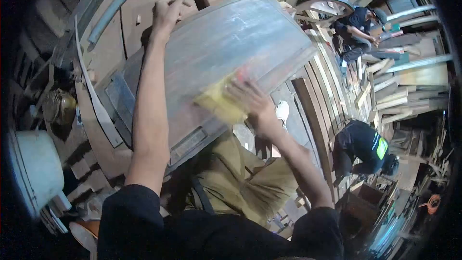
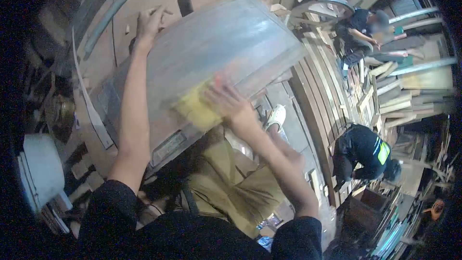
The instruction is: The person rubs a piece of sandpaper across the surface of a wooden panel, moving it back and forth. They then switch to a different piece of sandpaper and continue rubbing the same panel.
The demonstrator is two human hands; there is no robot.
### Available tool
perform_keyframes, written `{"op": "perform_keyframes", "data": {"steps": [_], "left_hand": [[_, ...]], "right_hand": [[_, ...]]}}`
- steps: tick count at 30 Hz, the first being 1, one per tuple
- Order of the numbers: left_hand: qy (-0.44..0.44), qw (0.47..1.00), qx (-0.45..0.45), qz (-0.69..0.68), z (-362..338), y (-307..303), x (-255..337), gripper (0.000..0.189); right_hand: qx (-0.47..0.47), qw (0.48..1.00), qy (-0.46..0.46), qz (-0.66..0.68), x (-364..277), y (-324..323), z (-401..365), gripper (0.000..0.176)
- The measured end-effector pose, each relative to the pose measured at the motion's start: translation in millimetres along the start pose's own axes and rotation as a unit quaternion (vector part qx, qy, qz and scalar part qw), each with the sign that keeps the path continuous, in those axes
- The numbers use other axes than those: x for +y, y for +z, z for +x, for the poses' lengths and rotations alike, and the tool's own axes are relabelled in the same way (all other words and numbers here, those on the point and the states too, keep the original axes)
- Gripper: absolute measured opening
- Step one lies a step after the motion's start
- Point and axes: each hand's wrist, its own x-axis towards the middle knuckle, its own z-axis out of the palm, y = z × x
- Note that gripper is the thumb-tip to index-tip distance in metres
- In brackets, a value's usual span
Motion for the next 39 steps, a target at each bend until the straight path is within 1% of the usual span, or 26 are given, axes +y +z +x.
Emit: {"op": "perform_keyframes", "data": {"steps": [1,4,7,9,10,11,12,13,14,15,16,17,19,20,21,23,24,25,27,28,30,31,34,36,37,39], "left_hand": [[-0.004,1.0,0.006,0.0,0.6,1.1,-1.7,0.032],[0.015,1.0,-0.014,-0.008,1.6,-0.8,-3.2,0.032],[0.001,0.999,0.0,0.052,6.9,-1.5,-1.7,0.032],[0.022,0.999,-0.023,0.015,7.1,-1.4,-6.7,0.032],[0.033,0.999,-0.03,-0.005,5.5,-3.0,-5.6,0.032],[0.006,1.0,0.004,0.014,2.0,0.2,0.2,0.031],[0.005,1.0,0.003,0.015,3.0,-1.4,-1.4,0.031],[0.006,1.0,0.0,0.016,6.6,-2.5,-4.5,0.031],[0.003,1.0,-0.006,0.02,7.3,-3.2,-7.9,0.031],[0.008,1.0,-0.008,0.015,7.6,-4.4,-6.2,0.032],[0.012,1.0,-0.012,0.01,6.4,-5.4,-2.6,0.032],[0.016,1.0,-0.018,0.004,3.7,-4.0,-3.0,0.033],[-0.022,1.0,-0.009,0.004,2.7,-0.3,-4.8,0.033],[-0.038,0.999,-0.002,0.005,6.0,-0.7,-3.6,0.033],[-0.006,0.999,-0.004,0.043,7.8,-2.3,-3.7,0.032],[-0.017,0.999,-0.003,0.029,7.8,-3.2,-3.2,0.033],[-0.022,1.0,-0.006,0.02,6.8,-1.7,-3.1,0.033],[-0.012,1.0,-0.008,0.012,6.1,-0.9,-2.8,0.034],[-0.012,1.0,-0.008,0.018,2.5,-0.3,-1.6,0.034],[-0.01,1.0,-0.006,0.025,2.4,-2.2,1.3,0.033],[-0.019,0.999,0.005,0.038,-1.1,-2.6,7.4,0.034],[-0.017,0.999,0.002,0.035,-1.8,-2.4,6.4,0.034],[-0.02,1.0,0.0,0.018,-2.7,1.2,5.9,0.034],[-0.012,0.999,-0.007,0.029,7.9,-2.1,-4.0,0.034],[-0.032,0.999,-0.008,0.01,6.4,-2.2,-2.7,0.034],[-0.027,1.0,-0.006,0.001,5.5,-1.5,-0.4,0.034]], "right_hand": [[0.09,0.962,0.187,0.18,14.7,-18.1,6.7,0.058],[0.157,0.958,0.241,-0.028,35.8,4.2,-1.9,0.042],[0.218,0.926,0.275,0.137,43.4,-10.1,7.7,0.045],[0.245,0.887,0.3,0.253,37.6,-11.1,2.5,0.047],[0.217,0.903,0.291,0.227,33.7,-10.4,0.3,0.047],[0.191,0.919,0.281,0.201,29.7,-9.6,-2.2,0.046],[0.165,0.933,0.269,0.175,25.6,-8.9,-4.7,0.045],[0.091,0.971,0.168,0.143,1.4,-1.5,-9.8,0.042],[0.014,0.991,0.069,0.111,-14.8,2.2,-14.1,0.04],[-0.045,0.994,0.035,0.097,-23.1,-17.5,-8.8,0.043],[0.063,0.942,0.19,0.268,-13.2,-26.6,-8.9,0.044],[0.168,0.827,0.334,0.419,4.7,-35.4,-7.0,0.045],[0.27,0.86,0.376,0.216,25.4,-13.0,-19.3,0.047],[0.167,0.954,0.247,0.015,10.6,-5.3,-23.3,0.05],[0.119,0.973,0.194,0.031,4.9,-8.0,-27.7,0.048],[0.016,0.993,0.096,0.064,-8.4,-25.4,-33.4,0.044],[0.105,0.976,0.187,0.032,12.8,-12.2,-45.5,0.043],[0.258,0.829,0.362,0.339,16.8,-11.2,-43.5,0.043],[0.205,0.921,0.301,0.137,20.2,1.7,-51.1,0.05],[0.122,0.973,0.18,0.084,11.2,-4.7,-50.1,0.041],[-0.002,0.996,0.056,0.067,8.1,-19.4,-50.2,0.039],[0.153,0.93,0.211,0.26,10.8,-14.6,-49.3,0.039],[0.218,0.899,0.306,0.222,48.0,1.0,-68.0,0.041],[0.113,0.977,0.154,0.098,5.5,-23.7,-39.6,0.045],[0.041,0.992,0.085,0.084,-1.2,-23.5,-37.8,0.049],[0.136,0.97,0.186,0.075,25.5,-16.1,-41.1,0.054]]}}
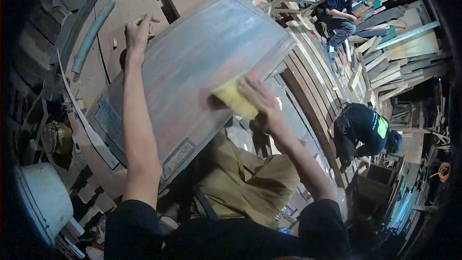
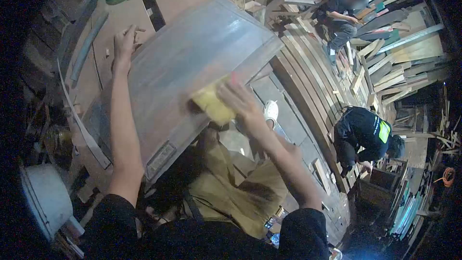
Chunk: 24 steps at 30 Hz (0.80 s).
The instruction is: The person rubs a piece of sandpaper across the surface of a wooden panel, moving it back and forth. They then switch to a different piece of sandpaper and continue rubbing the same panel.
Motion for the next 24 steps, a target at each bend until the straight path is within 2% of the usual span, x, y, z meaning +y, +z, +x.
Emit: {"op": "perform_keyframes", "data": {"steps": [1,3,4,5,6,9,11,13,14,15,18,19,22,23,24], "left_hand": [[0.002,1.0,0.0,-0.006,-1.2,0.6,-0.6,0.034],[0.011,1.0,0.004,0.005,-3.6,0.4,0.5,0.033],[0.007,1.0,0.005,0.006,-2.6,0.5,1.2,0.033],[-0.001,1.0,0.004,0.01,-2.1,-0.4,-0.2,0.032],[-0.019,1.0,0.007,0.016,0.5,-0.2,-1.0,0.032],[0.006,1.0,0.02,0.003,-3.3,1.0,0.8,0.031],[0.01,1.0,0.012,0.008,-1.2,-1.2,-3.4,0.033],[0.003,1.0,0.007,0.012,0.2,-1.0,-3.0,0.033],[0.0,1.0,0.013,-0.006,-2.4,0.4,-0.2,0.035],[0.003,1.0,0.009,0.004,-3.1,0.3,3.5,0.035],[0.005,1.0,0.006,0.017,-7.3,0.1,9.4,0.034],[0.002,1.0,0.003,0.01,-6.2,1.2,7.2,0.033],[-0.001,1.0,0.006,0.014,-0.1,-0.3,-0.9,0.034],[0.003,1.0,0.002,0.016,0.5,-0.6,-2.3,0.034],[0.006,1.0,0.003,0.014,0.3,-1.0,-4.2,0.034]], "right_hand": [[0.052,0.997,0.048,-0.004,1.7,-2.3,7.1,0.056],[0.082,0.981,0.169,0.053,-4.8,-3.5,18.2,0.039],[0.005,0.999,0.032,0.008,-12.6,3.6,20.7,0.039],[-0.073,0.991,-0.103,-0.036,-30.4,10.4,22.1,0.039],[-0.145,0.98,-0.139,-0.006,-49.0,11.1,21.0,0.047],[0.028,0.998,0.051,-0.019,-9.7,15.9,38.9,0.055],[0.02,0.993,0.096,0.071,-15.0,13.6,46.7,0.053],[-0.089,0.994,-0.065,-0.009,-38.6,25.5,29.5,0.052],[-0.134,0.98,-0.146,0.025,-51.3,21.7,28.9,0.051],[-0.159,0.975,-0.153,0.009,-58.8,7.4,31.7,0.05],[-0.01,0.997,0.063,-0.041,-24.2,-1.0,34.6,0.045],[-0.002,0.997,0.078,-0.024,-23.0,0.7,34.2,0.045],[-0.14,0.981,-0.132,0.008,-44.8,8.5,28.7,0.045],[-0.166,0.974,-0.154,-0.009,-41.9,8.3,31.5,0.047],[-0.129,0.987,-0.091,-0.015,-36.5,5.9,36.4,0.049]]}}
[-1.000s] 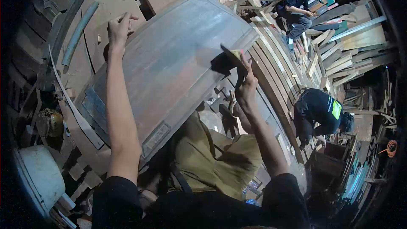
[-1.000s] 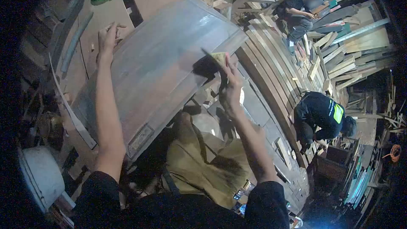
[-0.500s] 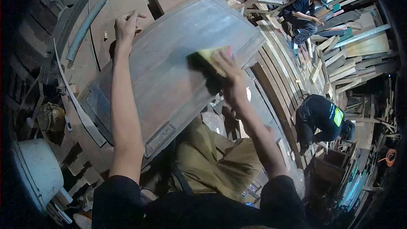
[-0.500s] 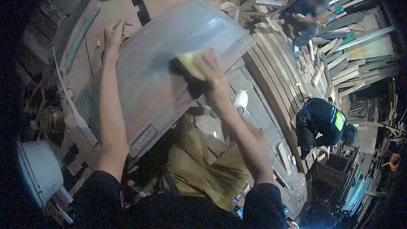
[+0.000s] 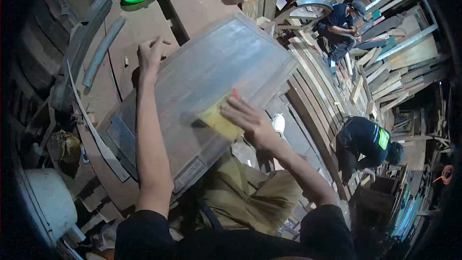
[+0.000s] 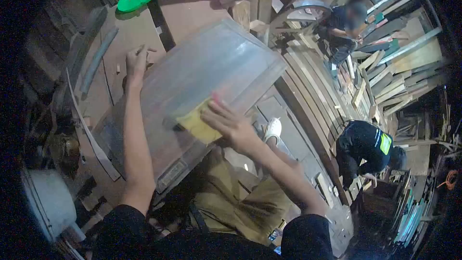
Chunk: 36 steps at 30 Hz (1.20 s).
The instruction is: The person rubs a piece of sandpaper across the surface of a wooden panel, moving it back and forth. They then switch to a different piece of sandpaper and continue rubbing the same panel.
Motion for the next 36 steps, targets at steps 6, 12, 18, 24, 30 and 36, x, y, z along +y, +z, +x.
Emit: {"op": "perform_keyframes", "data": {"steps": [6,12,18,24,30,36], "left_hand": [[-0.022,0.999,0.021,0.015,0.2,-1.2,3.5,0.032],[0.008,1.0,0.012,0.012,-6.4,2.9,16.4,0.03],[-0.023,1.0,0.003,-0.003,-4.8,5.2,19.3,0.029],[-0.022,0.999,0.038,0.013,-5.1,0.4,9.4,0.03],[-0.059,0.998,0.016,-0.017,-8.7,3.6,15.8,0.029],[-0.047,0.999,0.008,-0.001,-11.6,9.0,23.4,0.029]], "right_hand": [[0.077,0.984,0.154,0.036,66.8,3.9,13.5,0.049],[0.113,0.974,0.192,0.049,102.5,-28.7,13.2,0.05],[0.005,0.999,0.021,0.032,66.1,-33.2,16.5,0.054],[0.213,0.944,0.246,0.058,139.1,-35.9,47.8,0.048],[0.147,0.93,0.318,-0.108,168.2,-33.3,94.6,0.021],[0.203,0.967,0.13,-0.084,176.9,-7.9,111.7,0.024]]}}
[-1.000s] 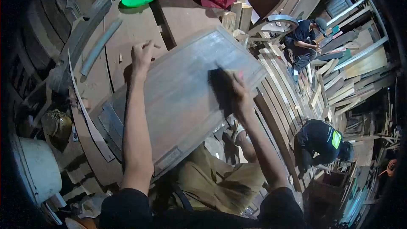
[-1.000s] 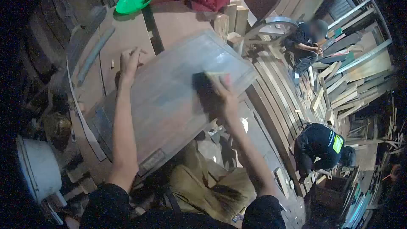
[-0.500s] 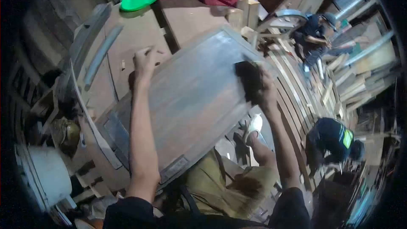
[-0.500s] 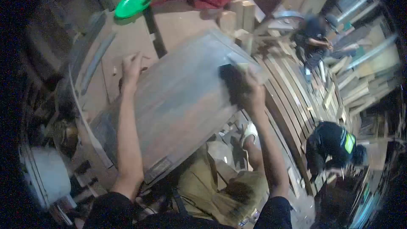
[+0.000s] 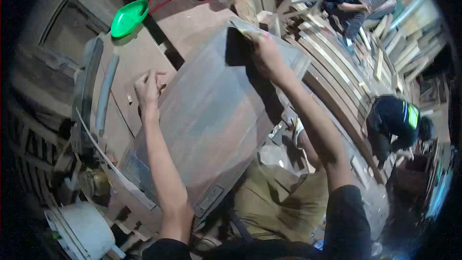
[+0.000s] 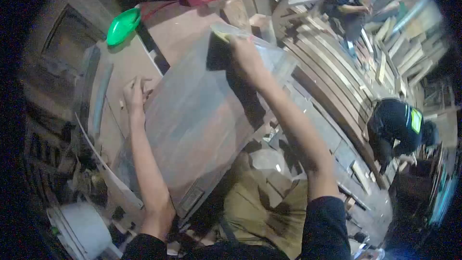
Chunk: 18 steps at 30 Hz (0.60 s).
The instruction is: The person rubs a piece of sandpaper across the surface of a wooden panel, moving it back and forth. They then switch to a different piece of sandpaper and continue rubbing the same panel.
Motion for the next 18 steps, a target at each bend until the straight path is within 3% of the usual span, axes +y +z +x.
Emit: {"op": "perform_keyframes", "data": {"steps": [1,3,5,6,7,8,9,10,12,14,15,17,18], "left_hand": [[-0.002,1.0,-0.012,0.002,1.8,5.7,-0.2,0.029],[-0.005,1.0,0.007,0.002,2.5,-1.8,-2.0,0.03],[-0.001,1.0,0.008,-0.014,8.3,-1.5,-7.6,0.029],[-0.014,1.0,0.014,-0.022,7.5,-1.4,-8.3,0.03],[0.003,1.0,0.011,-0.021,10.3,-2.5,-15.0,0.03],[0.029,0.994,-0.008,-0.104,4.8,-1.7,-15.7,0.03],[0.054,0.998,-0.003,-0.014,3.9,-6.3,-14.1,0.032],[0.031,0.999,0.006,-0.015,-0.5,-8.5,-9.4,0.032],[0.005,1.0,0.021,0.004,4.1,-8.9,-9.1,0.031],[0.011,0.999,0.032,0.017,8.3,-13.4,-4.9,0.03],[0.018,0.999,0.037,0.015,7.2,-13.2,-4.8,0.03],[0.038,0.999,0.028,-0.014,8.6,-6.3,-9.3,0.031],[0.029,0.999,0.031,-0.014,9.4,-6.6,-13.3,0.033]], "right_hand": [[-0.05,0.998,0.046,0.003,16.0,-0.1,6.1,0.024],[-0.043,0.989,0.139,-0.034,5.2,-11.4,16.2,0.022],[0.034,0.997,0.031,-0.054,-18.8,9.3,10.3,0.025],[0.013,1.0,-0.025,-0.011,-35.5,9.3,7.3,0.033],[-0.089,0.966,0.02,0.242,-67.8,-9.5,11.9,0.038],[-0.095,0.985,-0.085,0.117,-53.1,7.4,9.5,0.037],[-0.118,0.97,-0.019,0.212,-50.3,12.1,16.3,0.042],[-0.143,0.908,0.098,0.38,-53.7,5.9,26.3,0.046],[-0.159,0.895,0.117,0.399,-66.2,3.7,32.9,0.049],[-0.118,0.981,-0.098,0.119,-75.6,9.9,24.3,0.047],[-0.125,0.965,-0.177,0.146,-55.7,37.9,10.1,0.049],[-0.167,0.973,-0.116,0.112,-87.1,9.1,8.1,0.047],[-0.068,0.975,-0.177,0.113,-45.7,29.9,14.3,0.047]]}}
